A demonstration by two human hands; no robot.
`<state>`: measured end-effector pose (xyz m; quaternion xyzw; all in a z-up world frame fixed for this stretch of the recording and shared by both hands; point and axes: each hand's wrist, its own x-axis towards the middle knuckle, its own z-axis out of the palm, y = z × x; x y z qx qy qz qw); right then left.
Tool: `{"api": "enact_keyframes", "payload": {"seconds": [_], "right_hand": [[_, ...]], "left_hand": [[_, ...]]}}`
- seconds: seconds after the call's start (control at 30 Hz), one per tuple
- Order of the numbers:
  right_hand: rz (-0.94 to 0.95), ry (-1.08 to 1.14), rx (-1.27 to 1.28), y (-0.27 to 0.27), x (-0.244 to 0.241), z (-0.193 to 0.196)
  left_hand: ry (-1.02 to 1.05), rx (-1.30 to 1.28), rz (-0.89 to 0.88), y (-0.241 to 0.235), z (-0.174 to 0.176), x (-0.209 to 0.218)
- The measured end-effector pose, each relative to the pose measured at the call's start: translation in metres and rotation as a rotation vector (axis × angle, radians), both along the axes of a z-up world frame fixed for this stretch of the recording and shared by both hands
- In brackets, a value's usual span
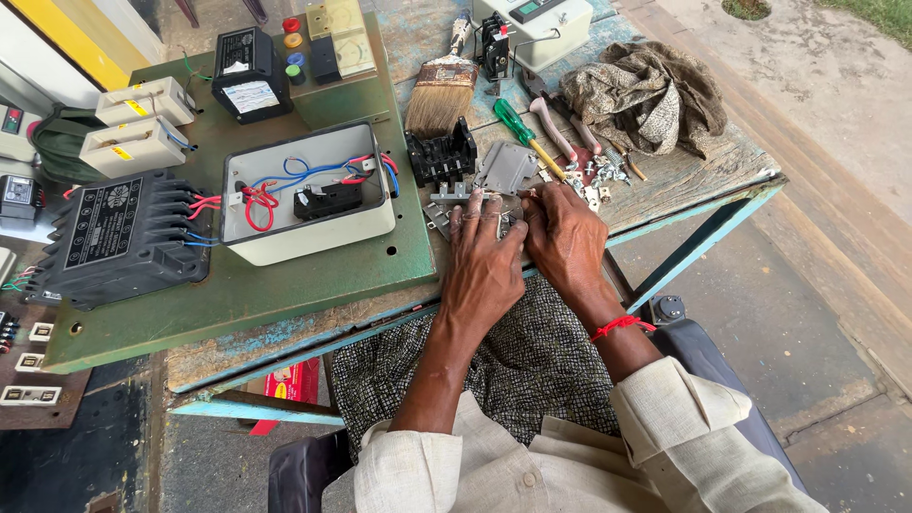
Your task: The person repairs an electrical component by hand, handling small metal connectors and cleaning the part with a cloth.
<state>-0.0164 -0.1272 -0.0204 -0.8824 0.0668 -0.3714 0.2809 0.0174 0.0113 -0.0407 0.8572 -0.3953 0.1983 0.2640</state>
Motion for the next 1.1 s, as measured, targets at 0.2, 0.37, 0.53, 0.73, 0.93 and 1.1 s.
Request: {"api": "enact_keyframes", "payload": {"seconds": [0.2,0.37,0.53,0.73,0.93,1.1], "right_hand": [[0.003,0.071,0.014,-0.001,0.001,-0.002],[-0.014,-0.013,-0.029,-0.001,0.0,-0.004],[0.026,-0.029,-0.023,-0.001,0.001,-0.003],[0.028,0.015,-0.031,-0.001,-0.001,0.002],[0.022,0.048,-0.002,0.001,-0.003,0.009],[-0.012,0.186,0.067,0.001,-0.002,0.013]], "left_hand": [[0.01,-0.23,-0.04,0.01,-0.006,-0.006],[0.024,-0.253,0.095,0.008,-0.003,-0.009],[0.032,-0.076,0.158,0.002,-0.002,-0.005],[0.009,-0.037,0.201,0.002,-0.001,-0.01],[-0.009,-0.023,0.256,0.0,0.001,-0.012],[0.003,-0.018,0.26,-0.001,-0.001,-0.011]]}}
